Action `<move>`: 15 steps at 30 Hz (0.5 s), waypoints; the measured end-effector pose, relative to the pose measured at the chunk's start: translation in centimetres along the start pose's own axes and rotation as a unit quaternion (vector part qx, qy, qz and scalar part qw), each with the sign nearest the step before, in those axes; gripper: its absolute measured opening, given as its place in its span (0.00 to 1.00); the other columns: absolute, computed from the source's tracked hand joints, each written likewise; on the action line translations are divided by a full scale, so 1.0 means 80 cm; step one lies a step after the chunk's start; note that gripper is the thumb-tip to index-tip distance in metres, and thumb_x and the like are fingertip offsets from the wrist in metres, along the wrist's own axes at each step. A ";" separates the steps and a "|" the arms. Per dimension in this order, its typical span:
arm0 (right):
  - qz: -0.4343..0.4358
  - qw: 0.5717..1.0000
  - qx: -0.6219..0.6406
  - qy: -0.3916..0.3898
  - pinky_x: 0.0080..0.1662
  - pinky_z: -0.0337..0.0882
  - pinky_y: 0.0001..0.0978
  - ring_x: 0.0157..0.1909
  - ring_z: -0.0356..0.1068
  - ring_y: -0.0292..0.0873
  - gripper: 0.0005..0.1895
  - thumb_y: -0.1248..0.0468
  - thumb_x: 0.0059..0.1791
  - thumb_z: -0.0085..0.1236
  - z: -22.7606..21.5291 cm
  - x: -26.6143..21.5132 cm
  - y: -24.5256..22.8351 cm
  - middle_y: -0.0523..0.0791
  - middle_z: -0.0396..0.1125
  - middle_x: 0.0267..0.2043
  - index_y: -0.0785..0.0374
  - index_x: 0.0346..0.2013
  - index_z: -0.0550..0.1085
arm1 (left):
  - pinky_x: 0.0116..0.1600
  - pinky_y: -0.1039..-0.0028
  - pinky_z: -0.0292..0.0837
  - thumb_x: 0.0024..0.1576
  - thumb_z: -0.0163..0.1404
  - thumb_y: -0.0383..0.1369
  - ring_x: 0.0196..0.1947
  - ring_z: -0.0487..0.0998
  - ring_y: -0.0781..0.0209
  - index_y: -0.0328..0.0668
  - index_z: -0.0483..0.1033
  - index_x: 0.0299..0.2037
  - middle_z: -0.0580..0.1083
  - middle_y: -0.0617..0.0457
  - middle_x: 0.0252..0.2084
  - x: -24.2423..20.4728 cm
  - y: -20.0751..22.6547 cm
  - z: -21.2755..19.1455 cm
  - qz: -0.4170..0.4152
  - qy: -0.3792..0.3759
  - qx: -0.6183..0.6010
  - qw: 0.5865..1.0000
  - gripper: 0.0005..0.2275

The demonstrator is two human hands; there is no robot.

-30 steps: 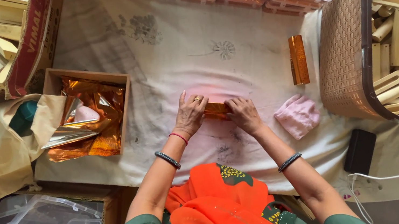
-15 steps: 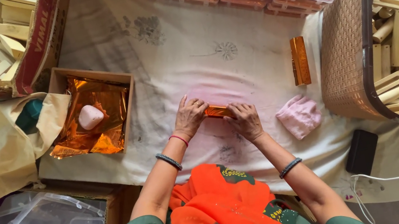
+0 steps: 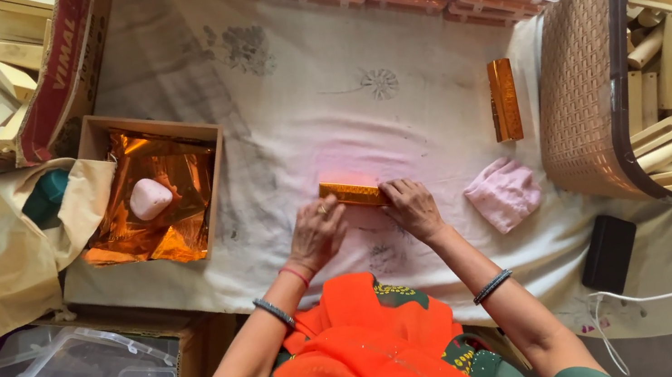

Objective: The person wraps small wooden blocks in shiny orange foil, then wipes them with a pink cloth. They also wipe the inside of a clear plastic container with the cloth and place the wrapped blocks inside.

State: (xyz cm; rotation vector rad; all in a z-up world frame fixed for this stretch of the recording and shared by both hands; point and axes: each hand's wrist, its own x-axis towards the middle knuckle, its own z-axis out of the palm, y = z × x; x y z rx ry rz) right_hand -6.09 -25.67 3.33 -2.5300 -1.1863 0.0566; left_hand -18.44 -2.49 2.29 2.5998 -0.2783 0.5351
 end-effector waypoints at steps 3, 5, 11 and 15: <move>-0.008 0.999 -0.032 0.017 0.49 0.67 0.43 0.50 0.69 0.49 0.27 0.58 0.40 0.68 0.008 -0.003 -0.001 0.46 0.70 0.48 0.60 0.52 0.72 | 0.51 0.59 0.73 0.58 0.57 0.40 0.47 0.77 0.48 0.44 0.72 0.43 0.73 0.48 0.44 -0.061 0.003 0.042 -0.044 -0.205 -0.077 0.975 0.12; 0.005 0.999 -0.037 0.032 0.48 0.67 0.44 0.49 0.69 0.50 0.28 0.58 0.40 0.68 0.012 -0.003 0.000 0.47 0.70 0.47 0.61 0.52 0.72 | 0.45 0.57 0.73 0.56 0.57 0.40 0.43 0.78 0.46 0.45 0.71 0.46 0.75 0.47 0.44 -0.070 0.015 0.037 -0.080 -0.207 -0.110 0.969 0.14; 0.161 0.978 -0.084 0.105 0.47 0.70 0.46 0.49 0.68 0.52 0.25 0.55 0.43 0.68 0.016 0.011 0.070 0.49 0.68 0.44 0.62 0.49 0.72 | 0.36 0.53 0.72 0.53 0.59 0.41 0.35 0.79 0.41 0.49 0.69 0.48 0.78 0.47 0.35 -0.051 0.025 0.018 -0.144 -0.237 -0.155 0.948 0.17; 0.250 0.914 -0.211 0.240 0.43 0.72 0.49 0.47 0.69 0.55 0.29 0.49 0.41 0.68 0.061 0.013 0.194 0.51 0.68 0.43 0.64 0.47 0.71 | 0.36 0.53 0.72 0.52 0.60 0.43 0.34 0.79 0.41 0.53 0.69 0.48 0.78 0.48 0.30 -0.032 0.031 0.000 -0.193 -0.288 -0.142 0.927 0.17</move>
